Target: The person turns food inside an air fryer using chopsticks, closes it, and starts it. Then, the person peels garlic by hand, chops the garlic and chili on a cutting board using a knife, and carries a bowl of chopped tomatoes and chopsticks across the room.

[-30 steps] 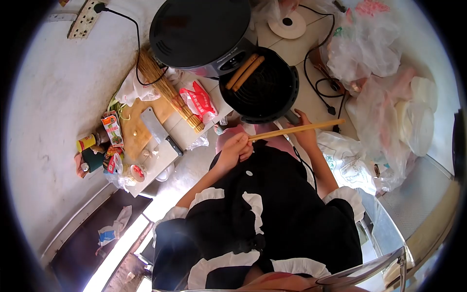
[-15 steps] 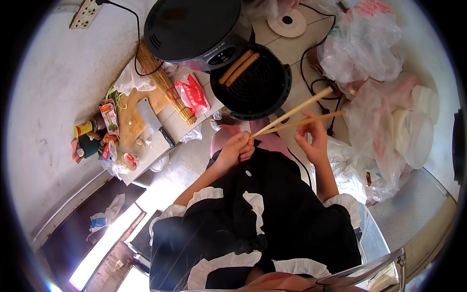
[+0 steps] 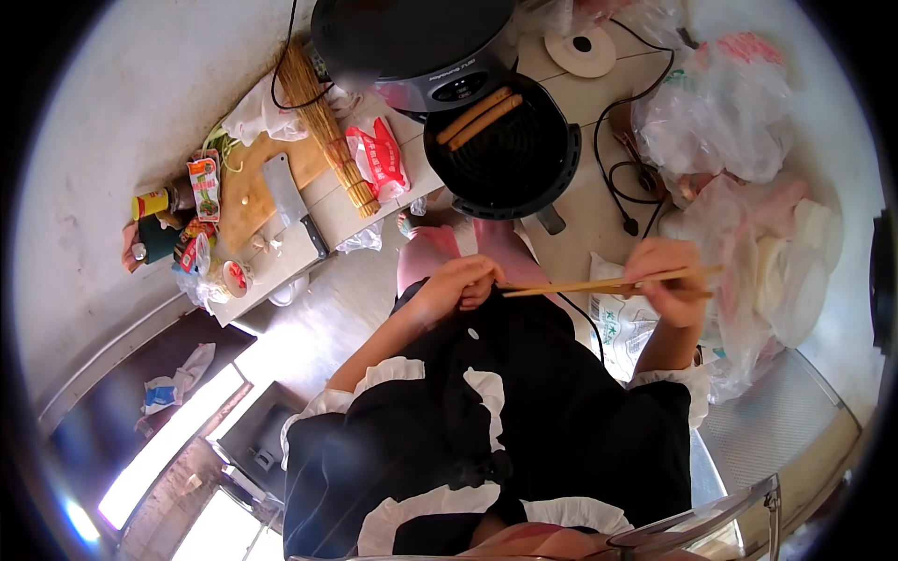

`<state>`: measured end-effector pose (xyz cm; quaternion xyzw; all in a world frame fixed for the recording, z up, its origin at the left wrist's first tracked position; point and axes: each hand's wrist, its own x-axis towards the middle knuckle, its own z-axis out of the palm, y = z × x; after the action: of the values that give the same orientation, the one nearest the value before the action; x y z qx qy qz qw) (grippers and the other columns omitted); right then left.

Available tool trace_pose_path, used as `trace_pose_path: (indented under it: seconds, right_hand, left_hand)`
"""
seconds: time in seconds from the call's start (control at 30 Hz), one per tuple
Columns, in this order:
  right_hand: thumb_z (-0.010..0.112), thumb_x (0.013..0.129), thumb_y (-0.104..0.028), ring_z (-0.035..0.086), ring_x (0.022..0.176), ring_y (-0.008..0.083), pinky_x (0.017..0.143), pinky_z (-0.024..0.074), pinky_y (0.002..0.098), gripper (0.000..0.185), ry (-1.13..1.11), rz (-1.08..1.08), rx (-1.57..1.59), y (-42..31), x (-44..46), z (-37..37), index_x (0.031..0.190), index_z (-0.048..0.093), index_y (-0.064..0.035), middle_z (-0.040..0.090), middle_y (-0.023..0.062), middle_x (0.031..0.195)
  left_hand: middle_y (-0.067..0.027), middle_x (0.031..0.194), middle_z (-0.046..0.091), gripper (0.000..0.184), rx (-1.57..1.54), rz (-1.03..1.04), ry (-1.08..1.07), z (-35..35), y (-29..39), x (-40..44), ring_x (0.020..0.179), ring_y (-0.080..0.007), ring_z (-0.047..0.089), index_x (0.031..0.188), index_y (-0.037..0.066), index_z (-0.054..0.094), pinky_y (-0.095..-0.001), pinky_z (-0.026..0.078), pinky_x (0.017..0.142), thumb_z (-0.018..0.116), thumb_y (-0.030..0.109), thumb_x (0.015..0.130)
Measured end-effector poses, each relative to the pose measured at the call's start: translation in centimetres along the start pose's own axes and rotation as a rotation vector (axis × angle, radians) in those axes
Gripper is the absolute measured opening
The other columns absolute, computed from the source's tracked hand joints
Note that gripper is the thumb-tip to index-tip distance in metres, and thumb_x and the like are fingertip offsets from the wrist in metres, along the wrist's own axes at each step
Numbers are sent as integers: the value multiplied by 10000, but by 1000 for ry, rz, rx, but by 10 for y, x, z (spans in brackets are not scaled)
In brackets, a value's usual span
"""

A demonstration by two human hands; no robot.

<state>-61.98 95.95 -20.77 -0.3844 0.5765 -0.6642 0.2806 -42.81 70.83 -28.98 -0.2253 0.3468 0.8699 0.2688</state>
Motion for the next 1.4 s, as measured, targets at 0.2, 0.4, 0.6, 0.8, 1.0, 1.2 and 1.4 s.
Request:
trace_pose_path:
  seconds: [0.2,0.4,0.6,0.8,1.0,1.2,1.4]
  right_hand:
    - [550,857,13,616,693,199,628,511,290,174,514,-54,106,26,11,-23,1007,634,45,655,148,862]
    - [608,865,16,645,797,191,716,514,280,183,262,-41,-369,94,67,24,1046,637,12,662,126,917]
    - [627,843,18,632,789,255,715,501,293,224,86,-78,-486,126,90,46,1061,639,-35,650,115,939]
    - [601,864,27,634,802,202,721,492,263,193,136,-24,-499,121,88,47,1049,641,-11,653,116,951]
    - [576,870,49,648,810,176,724,499,248,196,136,24,-556,117,77,47,1048,645,6,656,116,950]
    - [573,865,50,655,795,171,705,498,243,203,197,57,-567,110,65,44,1048,646,4,658,111,934]
    - [577,860,48,654,794,163,708,495,244,207,162,117,-619,114,59,40,1050,647,3,659,113,934]
  left_hand:
    - [36,580,302,302,-71,23,49,-3,-9,-10,495,-58,287,949,-29,538,-214,259,452,369,214,1005]
    - [33,570,314,317,-69,87,67,-8,-18,-16,480,-63,290,948,-34,539,-220,261,444,364,223,1007]
    - [31,553,319,318,-113,132,89,-10,-27,-20,460,-68,293,949,-35,546,-222,263,430,366,221,1004]
    - [31,547,319,322,-113,159,91,-11,-29,-23,456,-67,292,953,-35,546,-222,264,426,366,226,1006]
    - [31,549,320,328,-108,161,73,-13,-31,-23,454,-67,288,952,-38,545,-220,261,425,366,232,1006]
    - [34,552,317,326,-113,142,61,-14,-29,-23,457,-66,286,953,-37,543,-220,256,426,360,226,1006]
    - [36,553,313,325,-94,115,60,-14,-24,-23,461,-65,282,960,-35,540,-222,254,430,360,233,1006]
